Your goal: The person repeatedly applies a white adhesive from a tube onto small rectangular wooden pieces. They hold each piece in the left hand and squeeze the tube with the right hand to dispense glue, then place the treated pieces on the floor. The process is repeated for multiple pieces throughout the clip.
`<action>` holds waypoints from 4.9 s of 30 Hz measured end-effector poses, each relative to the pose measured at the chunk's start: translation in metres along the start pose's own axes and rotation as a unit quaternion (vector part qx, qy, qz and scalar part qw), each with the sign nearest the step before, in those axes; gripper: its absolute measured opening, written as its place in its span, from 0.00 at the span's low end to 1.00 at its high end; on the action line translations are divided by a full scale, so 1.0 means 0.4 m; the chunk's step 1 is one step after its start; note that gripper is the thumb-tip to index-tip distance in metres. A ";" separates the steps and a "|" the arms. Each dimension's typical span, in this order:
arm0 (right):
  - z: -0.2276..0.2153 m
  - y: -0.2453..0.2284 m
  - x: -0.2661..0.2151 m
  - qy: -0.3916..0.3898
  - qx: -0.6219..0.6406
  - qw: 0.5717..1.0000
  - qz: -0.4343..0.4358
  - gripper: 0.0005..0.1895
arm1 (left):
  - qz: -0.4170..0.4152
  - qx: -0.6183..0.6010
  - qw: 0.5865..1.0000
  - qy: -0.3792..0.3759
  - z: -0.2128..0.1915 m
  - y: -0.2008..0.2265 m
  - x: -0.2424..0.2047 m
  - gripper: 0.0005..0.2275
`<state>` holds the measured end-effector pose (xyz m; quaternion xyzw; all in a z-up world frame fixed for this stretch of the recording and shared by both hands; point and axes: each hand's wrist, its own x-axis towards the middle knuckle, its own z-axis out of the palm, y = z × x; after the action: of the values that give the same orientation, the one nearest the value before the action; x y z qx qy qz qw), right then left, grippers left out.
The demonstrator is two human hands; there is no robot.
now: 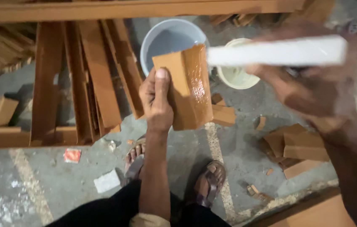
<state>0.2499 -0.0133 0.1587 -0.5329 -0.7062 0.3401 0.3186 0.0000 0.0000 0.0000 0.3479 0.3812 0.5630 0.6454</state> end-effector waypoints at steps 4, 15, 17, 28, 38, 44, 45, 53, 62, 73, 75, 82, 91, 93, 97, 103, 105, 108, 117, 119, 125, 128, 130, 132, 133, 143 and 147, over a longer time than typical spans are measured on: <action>-0.001 0.004 0.009 -0.014 -0.112 0.991 -0.077 0.11 | 0.041 -0.030 0.997 -0.064 0.061 0.039 -0.024 0.18; -0.039 -0.098 -0.139 -0.091 -0.196 0.976 0.018 0.06 | 0.034 -0.131 0.990 -0.033 0.088 0.011 -0.015 0.15; -0.067 -0.080 -0.096 -0.084 -0.186 0.978 0.036 0.08 | 0.021 -0.133 0.990 -0.045 0.105 0.002 -0.024 0.15; -0.008 -0.010 -0.174 -0.063 -0.212 0.975 -0.019 0.09 | 0.017 -0.175 0.984 0.008 0.141 -0.079 -0.027 0.14; -0.138 0.161 -0.142 0.043 -0.713 0.651 -0.258 0.24 | 0.014 -0.127 0.991 -0.052 0.275 -0.108 -0.070 0.16; -0.081 0.065 -0.305 -0.044 -0.098 0.991 0.079 0.16 | 0.041 -0.177 0.981 -0.067 0.327 -0.106 -0.043 0.14; -0.077 0.042 -0.317 -0.075 -0.128 0.981 0.128 0.18 | 0.050 -0.182 0.980 -0.064 0.330 -0.108 -0.037 0.14; -0.187 -0.002 -0.237 0.036 -0.155 0.987 -0.006 0.11 | 0.073 -0.198 0.974 -0.085 0.329 -0.108 -0.039 0.14; -0.116 0.040 -0.287 -0.101 -0.189 0.956 0.199 0.18 | 0.079 -0.151 0.983 -0.068 0.327 -0.083 -0.013 0.14; -0.190 -0.049 -0.269 0.202 -0.123 0.948 0.214 0.13 | 0.063 -0.297 0.953 -0.028 0.301 -0.121 -0.026 0.04; -0.181 -0.056 -0.253 0.195 -0.121 0.953 0.200 0.13 | -0.024 -0.308 0.951 -0.024 0.286 -0.105 -0.061 0.06; -0.132 -0.016 -0.228 0.243 -0.118 0.945 0.184 0.11 | -0.157 -0.401 0.897 -0.096 0.257 -0.125 -0.143 0.17; -0.061 0.032 -0.268 0.250 -0.051 0.928 0.270 0.16 | -0.131 -0.313 0.920 -0.197 0.266 -0.170 -0.174 0.16; -0.021 0.015 -0.268 0.222 -0.032 0.925 0.305 0.17 | -0.194 -0.337 0.906 -0.164 0.263 -0.181 -0.182 0.20; 0.022 -0.055 -0.258 0.147 -0.077 0.976 0.141 0.17 | -0.170 -0.359 0.904 -0.159 0.256 -0.193 -0.177 0.15; -0.129 -0.053 -0.267 0.389 -0.109 0.898 0.175 0.21 | -0.174 -0.412 0.880 -0.158 0.244 -0.184 -0.192 0.15; -0.131 -0.020 -0.269 0.344 -0.127 0.908 0.203 0.18 | -0.174 -0.420 0.873 -0.174 0.237 -0.188 -0.200 0.13; -0.101 0.010 -0.273 0.304 -0.136 0.929 0.162 0.19 | -0.182 -0.389 0.884 -0.182 0.228 -0.217 -0.214 0.15; -0.008 -0.034 -0.265 0.137 -0.202 0.956 0.165 0.19 | -0.207 -0.430 0.844 -0.245 0.199 -0.231 -0.165 0.25; -0.020 -0.031 -0.261 0.152 -0.224 0.956 0.111 0.20 | -0.222 -0.462 0.822 -0.248 0.208 -0.191 -0.148 0.24; -0.044 -0.020 -0.239 0.156 -0.352 0.918 -0.098 0.19 | -0.245 -0.437 0.845 -0.186 0.225 -0.122 -0.138 0.20; -0.054 0.006 -0.245 0.148 -0.190 0.971 -0.010 0.16 | -0.258 -0.389 0.869 -0.164 0.210 -0.160 -0.147 0.15; -0.067 0.030 -0.256 0.146 -0.241 0.959 -0.010 0.18 | -0.253 -0.370 0.880 -0.157 0.202 -0.188 -0.152 0.12; -0.073 0.050 -0.271 0.139 -0.339 0.929 -0.055 0.20 | -0.226 -0.362 0.889 -0.163 0.197 -0.206 -0.160 0.10; -0.069 0.057 -0.277 0.135 -0.386 0.909 -0.077 0.21 | -0.212 -0.376 0.886 -0.171 0.197 -0.209 -0.163 0.08; -0.094 -0.027 -0.296 0.150 -0.189 0.952 0.190 0.24 | -0.199 -0.384 0.893 -0.128 0.231 -0.156 -0.163 0.08; -0.177 0.039 -0.267 0.255 -0.210 0.923 0.198 0.23 | -0.212 -0.362 0.899 -0.128 0.229 -0.174 -0.175 0.08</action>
<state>0.3402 -0.1038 0.1764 -0.7854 -0.5362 0.0926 0.2950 0.1078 -0.0800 -0.0111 0.0704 0.1306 0.4626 0.8740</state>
